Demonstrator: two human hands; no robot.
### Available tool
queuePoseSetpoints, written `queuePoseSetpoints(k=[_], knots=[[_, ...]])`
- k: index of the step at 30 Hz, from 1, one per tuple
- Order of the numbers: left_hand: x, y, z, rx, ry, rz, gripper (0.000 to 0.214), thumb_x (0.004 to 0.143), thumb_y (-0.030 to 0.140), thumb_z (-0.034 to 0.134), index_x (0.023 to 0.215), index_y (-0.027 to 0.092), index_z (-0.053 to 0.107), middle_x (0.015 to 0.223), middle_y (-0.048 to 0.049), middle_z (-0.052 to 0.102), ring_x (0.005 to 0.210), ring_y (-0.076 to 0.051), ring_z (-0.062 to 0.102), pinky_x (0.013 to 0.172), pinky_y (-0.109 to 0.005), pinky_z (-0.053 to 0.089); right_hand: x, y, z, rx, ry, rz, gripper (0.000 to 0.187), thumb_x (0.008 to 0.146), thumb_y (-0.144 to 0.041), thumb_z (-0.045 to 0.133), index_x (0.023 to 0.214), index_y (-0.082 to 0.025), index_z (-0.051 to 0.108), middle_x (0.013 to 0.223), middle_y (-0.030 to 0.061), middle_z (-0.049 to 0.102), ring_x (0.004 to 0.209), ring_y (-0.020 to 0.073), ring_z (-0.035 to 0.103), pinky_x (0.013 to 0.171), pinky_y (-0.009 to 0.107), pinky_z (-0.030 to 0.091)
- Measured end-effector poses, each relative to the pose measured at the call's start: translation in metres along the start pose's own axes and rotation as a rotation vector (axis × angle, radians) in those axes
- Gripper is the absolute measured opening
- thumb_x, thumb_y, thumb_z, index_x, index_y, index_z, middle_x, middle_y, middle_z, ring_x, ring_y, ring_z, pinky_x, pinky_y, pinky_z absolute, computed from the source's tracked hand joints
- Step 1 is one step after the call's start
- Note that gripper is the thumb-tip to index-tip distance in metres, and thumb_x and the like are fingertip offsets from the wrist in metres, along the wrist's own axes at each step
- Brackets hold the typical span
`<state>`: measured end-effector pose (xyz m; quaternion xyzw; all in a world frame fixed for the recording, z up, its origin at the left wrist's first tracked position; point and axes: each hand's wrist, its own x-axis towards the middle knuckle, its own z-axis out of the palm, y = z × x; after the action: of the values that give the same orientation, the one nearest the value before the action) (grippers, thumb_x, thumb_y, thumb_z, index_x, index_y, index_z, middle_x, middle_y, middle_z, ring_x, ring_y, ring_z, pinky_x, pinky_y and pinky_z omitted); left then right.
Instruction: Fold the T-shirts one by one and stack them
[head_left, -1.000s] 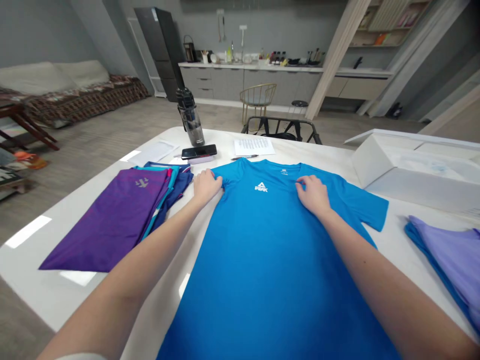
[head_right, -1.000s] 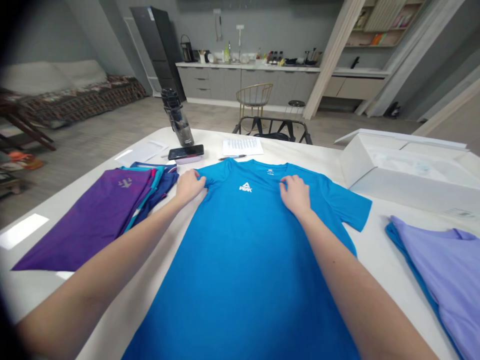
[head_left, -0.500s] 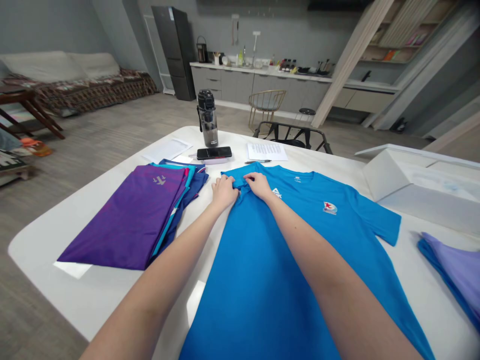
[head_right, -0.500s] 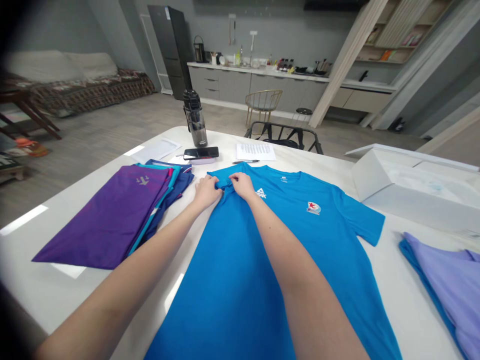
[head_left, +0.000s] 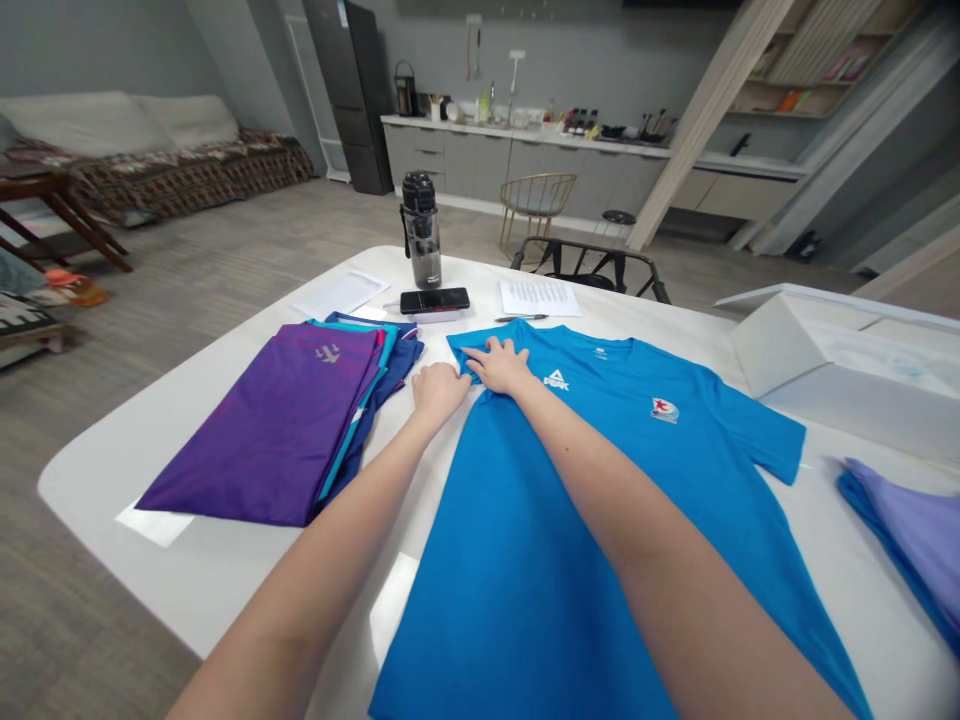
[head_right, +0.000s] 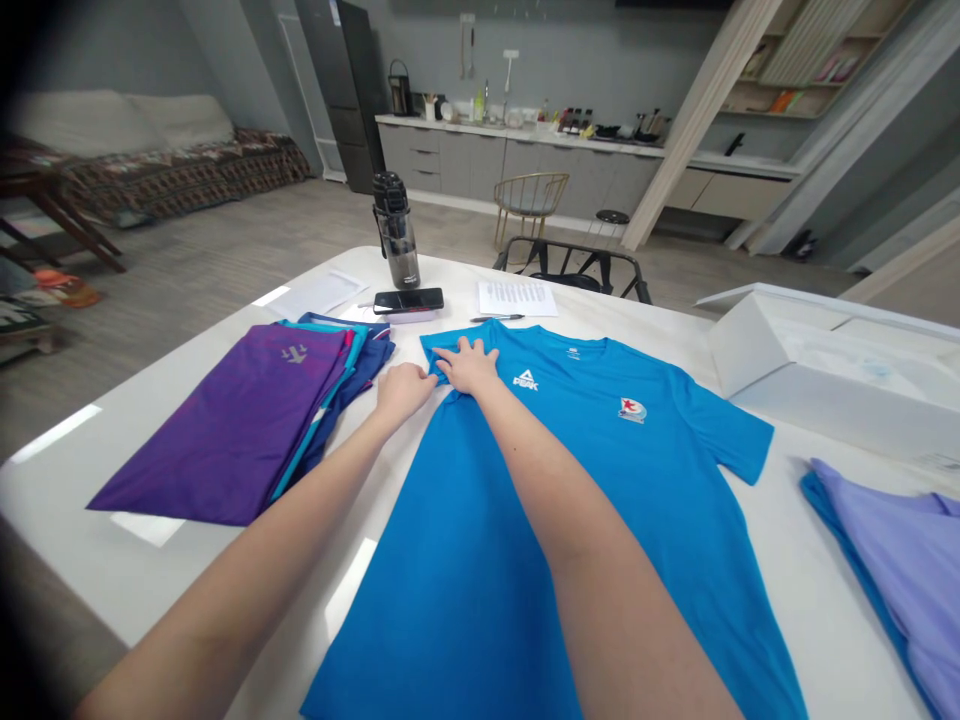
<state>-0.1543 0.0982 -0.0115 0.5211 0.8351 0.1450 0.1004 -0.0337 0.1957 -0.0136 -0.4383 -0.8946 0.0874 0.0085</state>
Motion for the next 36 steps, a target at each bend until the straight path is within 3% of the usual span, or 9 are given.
queuePoseSetpoints(k=[7,11,15,18,22,25,29,33,36], knots=[[-0.021,0.008,-0.006,0.1,0.008,0.026,0.034,0.09,0.036,0.052,0.101,0.016,0.076,0.112,-0.0198,0.074,0.113,-0.039,0.064,0.094,-0.05,0.044,0.012,-0.029,-0.006,-0.027,-0.118,0.084,0.05,0.104,-0.056,0.039,0.154,-0.054,0.04,0.159,0.0105,0.038,0.135,0.0462,0.038,0.099,0.087,0.022],[-0.032,0.016,-0.007,0.065,0.135,0.076,0.03,0.091,0.028,0.052,0.115,0.018,0.067,0.121,-0.0173,0.066,0.117,-0.036,0.059,0.098,-0.049,0.044,0.004,-0.025,-0.004,0.06,-0.023,0.051,0.054,0.105,-0.057,0.037,0.157,-0.048,0.038,0.158,0.0122,0.042,0.136,0.0458,0.039,0.101,0.085,0.024],[-0.046,0.028,0.003,-0.035,0.162,0.292,0.036,0.092,0.014,0.044,0.125,0.014,0.057,0.127,-0.0173,0.06,0.123,-0.03,0.056,0.106,-0.044,0.042,-0.025,-0.003,0.002,0.239,0.118,-0.02,0.057,0.108,-0.046,0.027,0.165,-0.04,0.023,0.158,0.0117,0.044,0.138,0.0386,0.045,0.11,0.076,0.027],[-0.065,0.038,0.021,-0.123,0.1,0.505,0.039,0.096,0.012,0.037,0.131,0.012,0.055,0.136,-0.0182,0.058,0.13,-0.025,0.054,0.114,-0.039,0.04,-0.066,0.019,0.01,0.272,0.203,0.006,0.057,0.108,-0.034,0.023,0.165,-0.036,0.023,0.165,0.0081,0.036,0.148,0.0325,0.036,0.117,0.07,0.024],[-0.1,0.045,0.042,-0.052,-0.055,0.647,0.048,0.105,0.036,0.037,0.145,0.014,0.052,0.16,-0.0172,0.043,0.15,-0.028,0.037,0.125,-0.046,0.026,-0.138,0.042,0.021,0.167,0.199,0.22,0.055,0.108,-0.045,0.028,0.161,-0.033,0.035,0.169,0.0068,0.029,0.154,0.0351,0.024,0.117,0.076,0.014],[-0.118,0.042,0.046,0.039,-0.117,0.576,0.063,0.104,0.056,0.034,0.157,0.023,0.042,0.168,-0.0101,0.031,0.157,-0.031,0.023,0.128,-0.054,0.014,-0.194,0.058,0.023,0.13,0.152,0.375,0.061,0.106,-0.056,0.027,0.162,-0.033,0.034,0.171,0.0061,0.023,0.156,0.0374,0.019,0.116,0.079,0.011],[-0.126,0.032,0.041,0.081,-0.132,0.502,0.072,0.1,0.069,0.028,0.162,0.033,0.034,0.171,-0.0029,0.024,0.159,-0.033,0.015,0.128,-0.055,0.008,-0.265,0.087,0.019,0.087,0.096,0.535,0.068,0.104,-0.067,0.02,0.163,-0.035,0.031,0.172,0.0051,0.02,0.157,0.0371,0.014,0.117,0.078,0.007],[-0.122,0.023,0.036,0.113,-0.143,0.453,0.077,0.097,0.073,0.026,0.163,0.033,0.032,0.173,-0.0027,0.02,0.16,-0.032,0.013,0.128,-0.051,0.011,-0.334,0.123,0.019,0.041,0.078,0.654,0.071,0.102,-0.07,0.017,0.164,-0.037,0.027,0.173,0.0023,0.018,0.158,0.0362,0.012,0.12,0.073,0.009],[-0.117,0.021,0.034,0.13,-0.145,0.371,0.079,0.098,0.071,0.022,0.164,0.028,0.03,0.173,-0.0068,0.019,0.16,-0.031,0.013,0.127,-0.051,0.013,-0.38,0.142,0.023,0.004,0.092,0.714,0.074,0.103,-0.069,0.018,0.165,-0.031,0.026,0.172,0.0051,0.019,0.158,0.0348,0.015,0.124,0.063,0.013]])
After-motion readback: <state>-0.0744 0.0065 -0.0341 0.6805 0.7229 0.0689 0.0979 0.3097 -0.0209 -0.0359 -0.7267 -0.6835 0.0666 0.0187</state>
